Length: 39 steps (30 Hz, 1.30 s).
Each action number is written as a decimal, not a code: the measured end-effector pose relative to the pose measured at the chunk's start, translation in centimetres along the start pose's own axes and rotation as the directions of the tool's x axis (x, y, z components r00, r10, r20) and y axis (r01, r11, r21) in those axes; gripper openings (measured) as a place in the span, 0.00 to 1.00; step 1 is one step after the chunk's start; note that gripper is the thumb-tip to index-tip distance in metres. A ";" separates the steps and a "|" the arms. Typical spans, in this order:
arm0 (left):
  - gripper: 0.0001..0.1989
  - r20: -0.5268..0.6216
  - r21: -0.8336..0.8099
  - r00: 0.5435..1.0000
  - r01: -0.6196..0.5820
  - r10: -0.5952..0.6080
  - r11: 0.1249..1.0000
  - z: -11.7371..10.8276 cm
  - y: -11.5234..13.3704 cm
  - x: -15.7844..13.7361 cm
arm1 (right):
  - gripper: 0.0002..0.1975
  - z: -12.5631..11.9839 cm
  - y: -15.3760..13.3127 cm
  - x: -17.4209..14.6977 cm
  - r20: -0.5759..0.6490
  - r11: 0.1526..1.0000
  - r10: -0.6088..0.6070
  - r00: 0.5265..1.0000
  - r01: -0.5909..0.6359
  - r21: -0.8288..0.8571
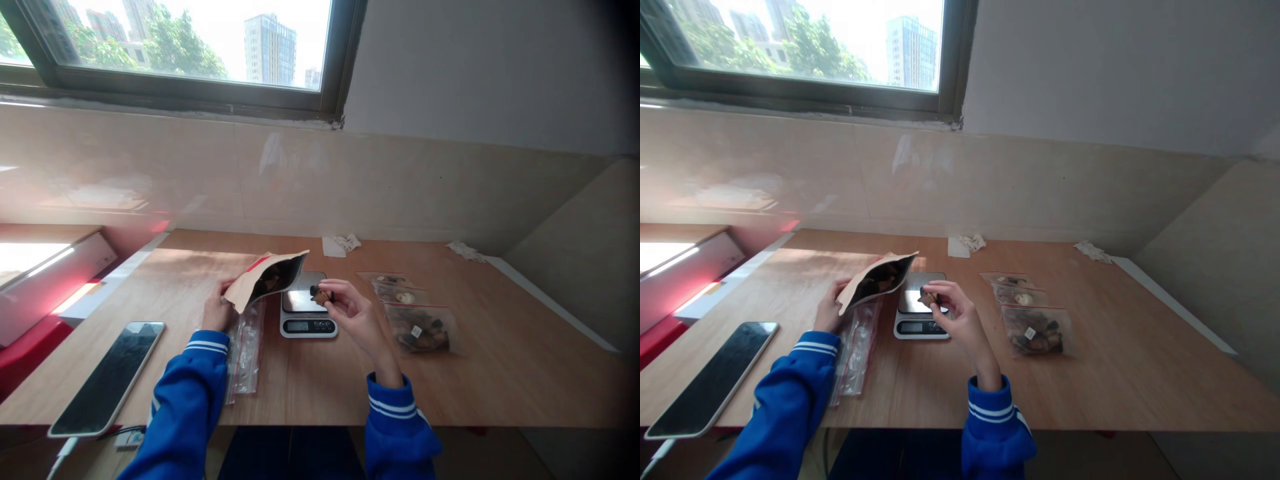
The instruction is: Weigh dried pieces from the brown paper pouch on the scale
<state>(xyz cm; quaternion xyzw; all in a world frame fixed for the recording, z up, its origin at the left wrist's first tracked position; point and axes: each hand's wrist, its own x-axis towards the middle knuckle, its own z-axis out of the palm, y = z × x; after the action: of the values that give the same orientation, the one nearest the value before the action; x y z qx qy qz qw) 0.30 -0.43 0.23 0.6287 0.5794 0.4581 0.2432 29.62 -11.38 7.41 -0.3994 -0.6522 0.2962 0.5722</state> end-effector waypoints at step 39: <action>0.24 -0.009 0.194 1.000 -0.021 0.024 0.981 0.3 -1.6 0.6 | 0.11 1.3 5.1 4.9 0.036 0.817 -0.056 0.998 0.067 -0.573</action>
<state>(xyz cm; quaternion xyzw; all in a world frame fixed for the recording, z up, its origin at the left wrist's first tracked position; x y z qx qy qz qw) -0.35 0.50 -1.11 0.6533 0.6154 0.4059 0.1723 29.16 -4.50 5.43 -0.5291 -0.7286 0.0712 0.4291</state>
